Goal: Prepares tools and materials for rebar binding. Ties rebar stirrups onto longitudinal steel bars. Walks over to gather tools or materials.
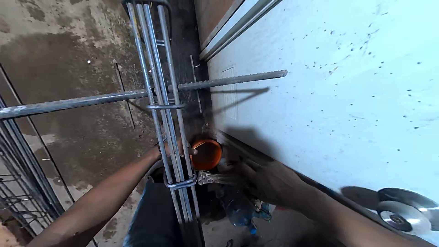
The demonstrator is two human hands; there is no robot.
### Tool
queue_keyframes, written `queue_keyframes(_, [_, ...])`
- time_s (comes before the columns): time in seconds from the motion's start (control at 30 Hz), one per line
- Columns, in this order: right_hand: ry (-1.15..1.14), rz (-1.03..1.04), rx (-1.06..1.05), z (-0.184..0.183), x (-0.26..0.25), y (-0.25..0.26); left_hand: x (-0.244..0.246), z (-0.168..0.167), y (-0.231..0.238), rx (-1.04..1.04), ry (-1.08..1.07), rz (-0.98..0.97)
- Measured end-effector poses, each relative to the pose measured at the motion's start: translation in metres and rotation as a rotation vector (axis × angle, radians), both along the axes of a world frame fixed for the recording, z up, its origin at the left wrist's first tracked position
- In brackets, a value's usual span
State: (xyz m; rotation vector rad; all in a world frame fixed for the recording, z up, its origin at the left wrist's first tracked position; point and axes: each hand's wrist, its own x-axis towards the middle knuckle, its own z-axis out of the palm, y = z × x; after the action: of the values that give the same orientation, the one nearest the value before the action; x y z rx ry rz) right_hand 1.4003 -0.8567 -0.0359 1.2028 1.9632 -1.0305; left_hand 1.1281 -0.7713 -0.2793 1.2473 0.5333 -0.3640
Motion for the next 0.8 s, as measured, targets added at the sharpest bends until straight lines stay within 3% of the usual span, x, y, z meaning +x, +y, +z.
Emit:
queue_keyframes(0.07, [0.003, 0.17, 0.384, 0.007, -0.004, -0.023, 0.002, 0.003, 0.002, 0.01, 0.008, -0.017])
queue_keyframes(0.13, [-0.09, 0.216, 0.508, 0.011, -0.01, -0.034, 0.002, -0.001, 0.001, 0.042, -0.002, -0.039])
queue_keyframes(0.23, [-0.048, 0.213, 0.454, -0.006, -0.004, -0.032, 0.0, -0.004, -0.001, 0.034, -0.016, -0.019])
queue_keyframes(0.33, [0.123, 0.137, 0.39, -0.056, 0.015, -0.029, 0.002, -0.004, -0.002, 0.06, -0.076, -0.026])
queue_keyframes(0.43, [0.321, 0.083, 0.473, -0.107, 0.026, -0.03, 0.008, -0.002, 0.0, 0.063, -0.054, -0.045])
queue_keyframes(0.53, [0.375, 0.053, 0.468, -0.123, 0.025, -0.028, 0.001, -0.009, -0.006, 0.025, -0.051, 0.025])
queue_keyframes(0.63, [0.271, -0.106, 0.098, -0.095, 0.02, -0.027, -0.001, -0.013, -0.008, -0.007, -0.038, 0.041])
queue_keyframes(0.7, [0.11, -0.31, -0.357, -0.061, 0.01, -0.011, 0.0, -0.014, -0.006, -0.035, -0.032, 0.046])
queue_keyframes(0.8, [0.136, -0.721, -0.957, -0.027, 0.002, -0.001, 0.0, -0.012, -0.009, -0.05, -0.054, 0.093])
